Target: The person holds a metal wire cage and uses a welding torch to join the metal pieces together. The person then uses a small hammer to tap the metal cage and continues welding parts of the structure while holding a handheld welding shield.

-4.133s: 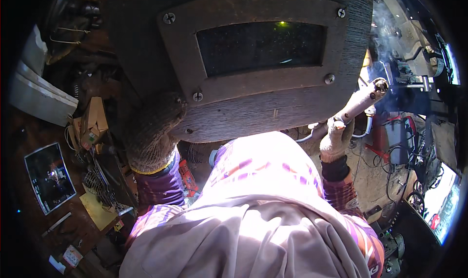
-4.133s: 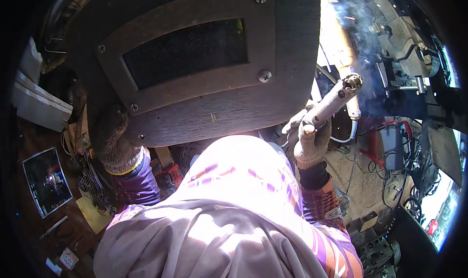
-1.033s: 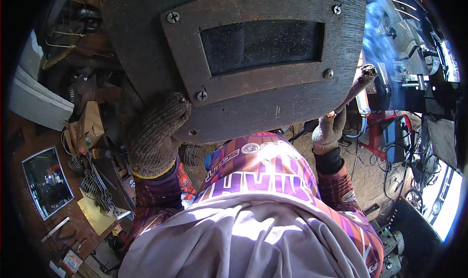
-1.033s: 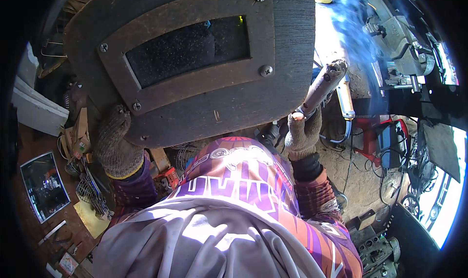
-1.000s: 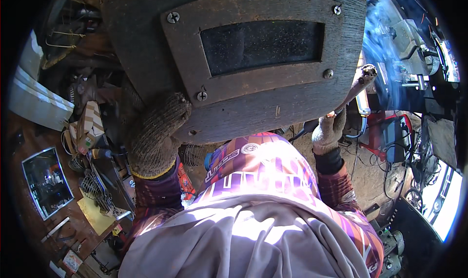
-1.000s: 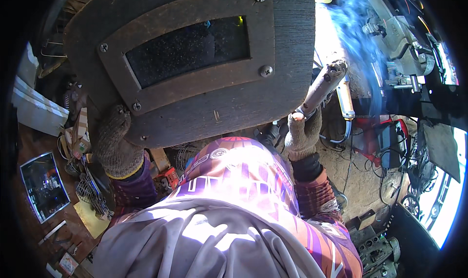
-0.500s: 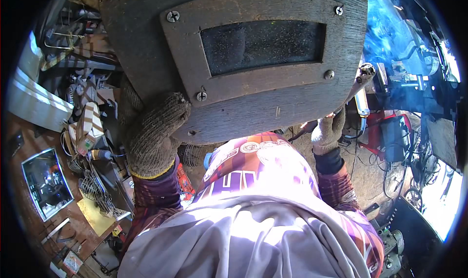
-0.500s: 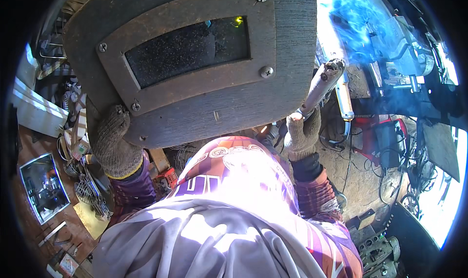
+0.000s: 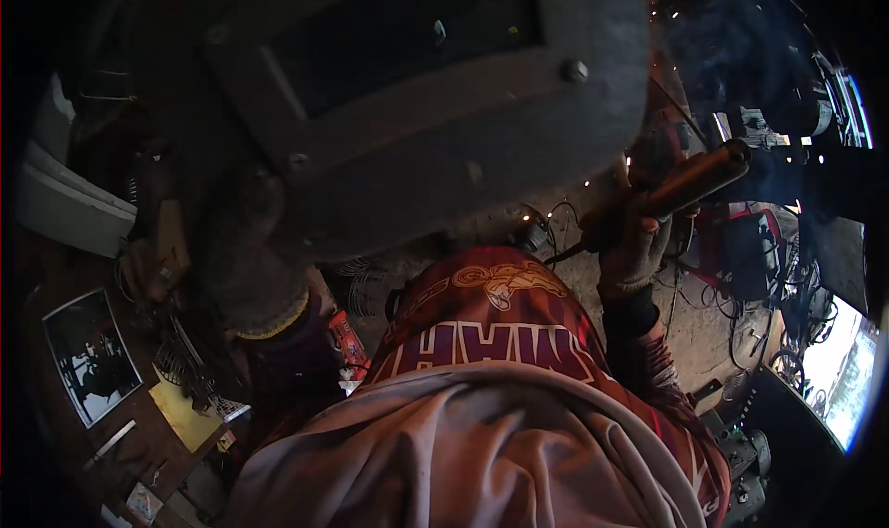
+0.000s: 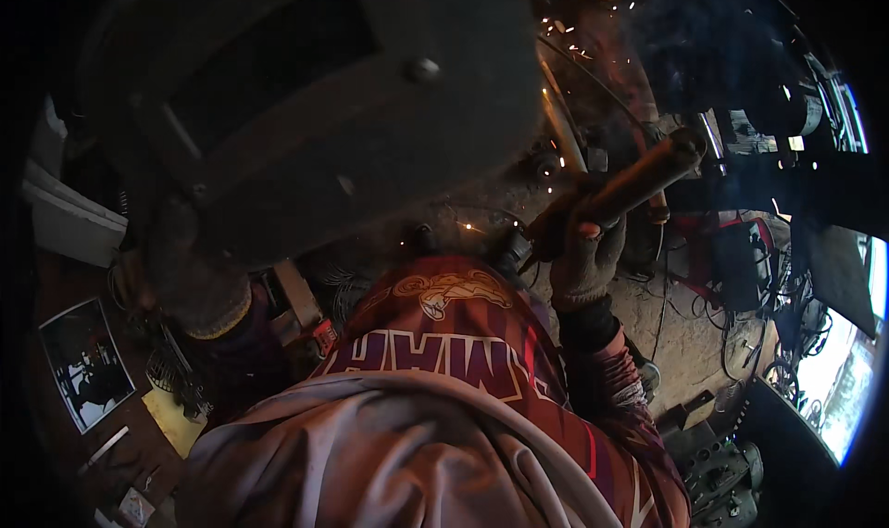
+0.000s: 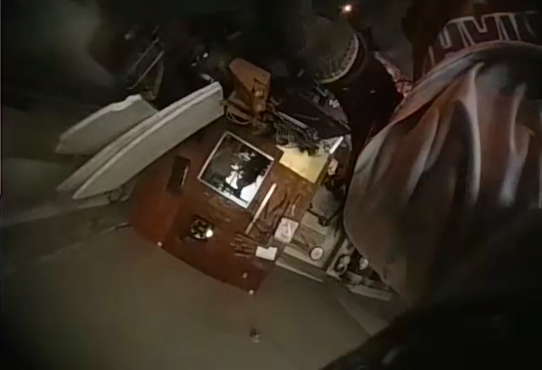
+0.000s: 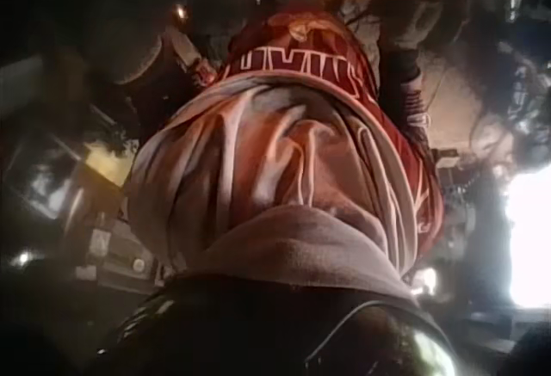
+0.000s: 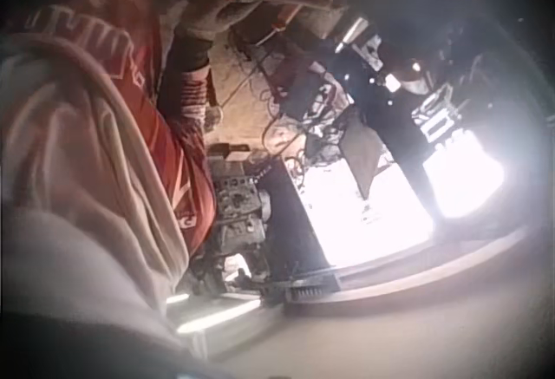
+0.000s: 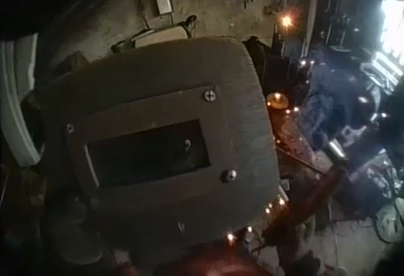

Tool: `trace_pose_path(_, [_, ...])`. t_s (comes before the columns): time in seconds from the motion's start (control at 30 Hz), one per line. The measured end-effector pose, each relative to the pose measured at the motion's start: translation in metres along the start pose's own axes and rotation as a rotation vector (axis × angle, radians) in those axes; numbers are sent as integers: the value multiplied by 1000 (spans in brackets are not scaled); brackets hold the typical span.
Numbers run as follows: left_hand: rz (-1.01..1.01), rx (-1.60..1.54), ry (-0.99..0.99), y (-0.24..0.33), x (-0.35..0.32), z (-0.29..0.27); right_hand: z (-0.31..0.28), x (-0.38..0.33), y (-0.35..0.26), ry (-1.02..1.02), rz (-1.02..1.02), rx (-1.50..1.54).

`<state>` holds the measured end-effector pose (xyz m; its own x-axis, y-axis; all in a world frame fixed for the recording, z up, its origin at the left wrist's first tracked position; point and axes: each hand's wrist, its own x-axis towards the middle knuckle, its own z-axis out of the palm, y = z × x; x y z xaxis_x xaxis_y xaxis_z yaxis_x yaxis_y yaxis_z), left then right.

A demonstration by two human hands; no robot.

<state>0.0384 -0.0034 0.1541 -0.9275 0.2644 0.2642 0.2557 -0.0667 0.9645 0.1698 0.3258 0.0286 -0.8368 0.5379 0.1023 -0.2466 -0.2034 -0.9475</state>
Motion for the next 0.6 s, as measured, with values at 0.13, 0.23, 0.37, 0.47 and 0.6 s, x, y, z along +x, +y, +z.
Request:
trace_pose_path(0.13, [-125,-662,-83,28,18,-8,0,1,-2,43,12,25])
trace_pose_path(0.23, [13,-501,189,15,17,-58,-3,0,-5,45,55,-7])
trace_pose_path(0.37, [123,-109,488,7,13,-93,-7,0,-9,31,180,-6])
trace_pose_path(0.47, [28,-404,442,21,15,-71,-10,-2,-7,77,216,2])
trace_pose_path(0.6, [33,-181,636,32,13,-37,-8,1,-9,97,171,0])
